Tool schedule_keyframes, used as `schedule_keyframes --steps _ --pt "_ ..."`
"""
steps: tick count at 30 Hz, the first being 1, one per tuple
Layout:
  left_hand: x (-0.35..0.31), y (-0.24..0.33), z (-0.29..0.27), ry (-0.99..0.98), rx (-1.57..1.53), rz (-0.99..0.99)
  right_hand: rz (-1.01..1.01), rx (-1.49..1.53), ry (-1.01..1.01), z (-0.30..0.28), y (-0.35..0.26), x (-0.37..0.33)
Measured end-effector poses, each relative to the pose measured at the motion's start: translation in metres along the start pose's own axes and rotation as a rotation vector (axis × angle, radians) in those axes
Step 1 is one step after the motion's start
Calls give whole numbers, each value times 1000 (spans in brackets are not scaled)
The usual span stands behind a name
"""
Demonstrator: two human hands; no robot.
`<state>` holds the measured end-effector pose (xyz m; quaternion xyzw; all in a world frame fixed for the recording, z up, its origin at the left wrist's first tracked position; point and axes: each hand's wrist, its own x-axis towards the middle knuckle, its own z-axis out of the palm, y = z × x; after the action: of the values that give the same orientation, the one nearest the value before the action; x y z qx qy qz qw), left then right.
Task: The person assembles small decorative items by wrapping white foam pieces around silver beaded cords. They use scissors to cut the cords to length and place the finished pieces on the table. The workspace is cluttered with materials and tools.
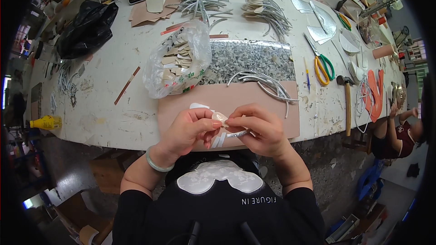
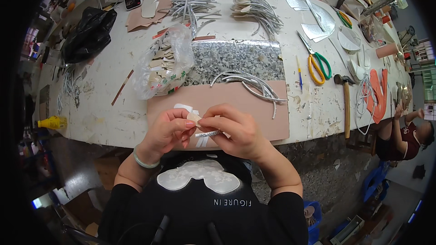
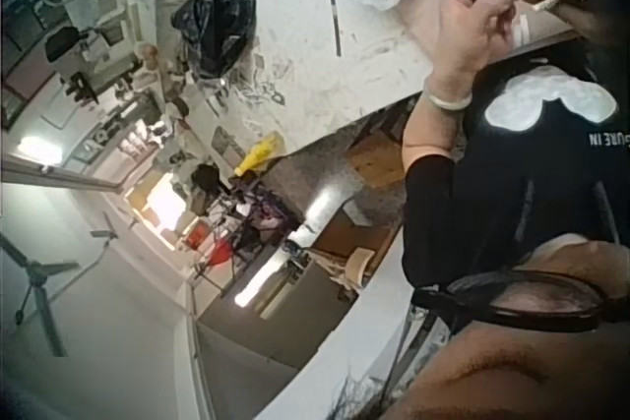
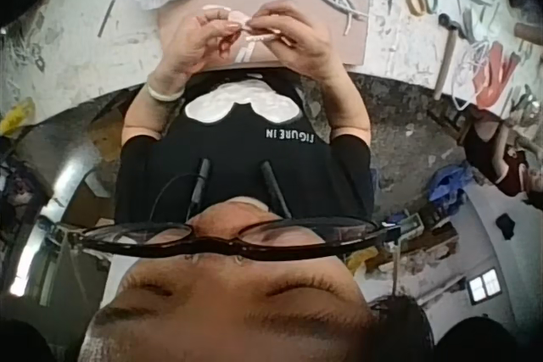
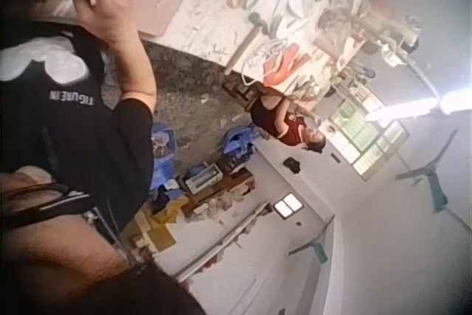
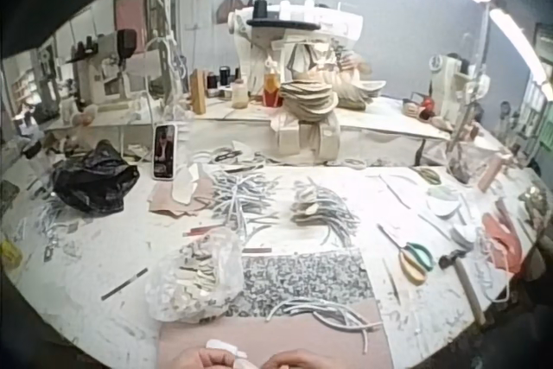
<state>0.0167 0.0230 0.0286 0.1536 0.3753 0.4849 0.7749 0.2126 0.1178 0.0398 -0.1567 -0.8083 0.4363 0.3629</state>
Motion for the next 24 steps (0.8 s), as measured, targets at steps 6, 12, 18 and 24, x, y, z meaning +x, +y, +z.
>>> schedule_keyframes --steps 6,12,18,24 --pt "0 -13 19 112 467 727 281 355 8 5 8 -12" --pt "-4 -14 6 160 452 593 478 92 58 -2 -8 -4" --pt "-9 0 1 87 121 338 312 -41 -50 -10 -18 -2" --pt "-11 3 8 96 179 242 246 -35 -153 -13 -20 0"
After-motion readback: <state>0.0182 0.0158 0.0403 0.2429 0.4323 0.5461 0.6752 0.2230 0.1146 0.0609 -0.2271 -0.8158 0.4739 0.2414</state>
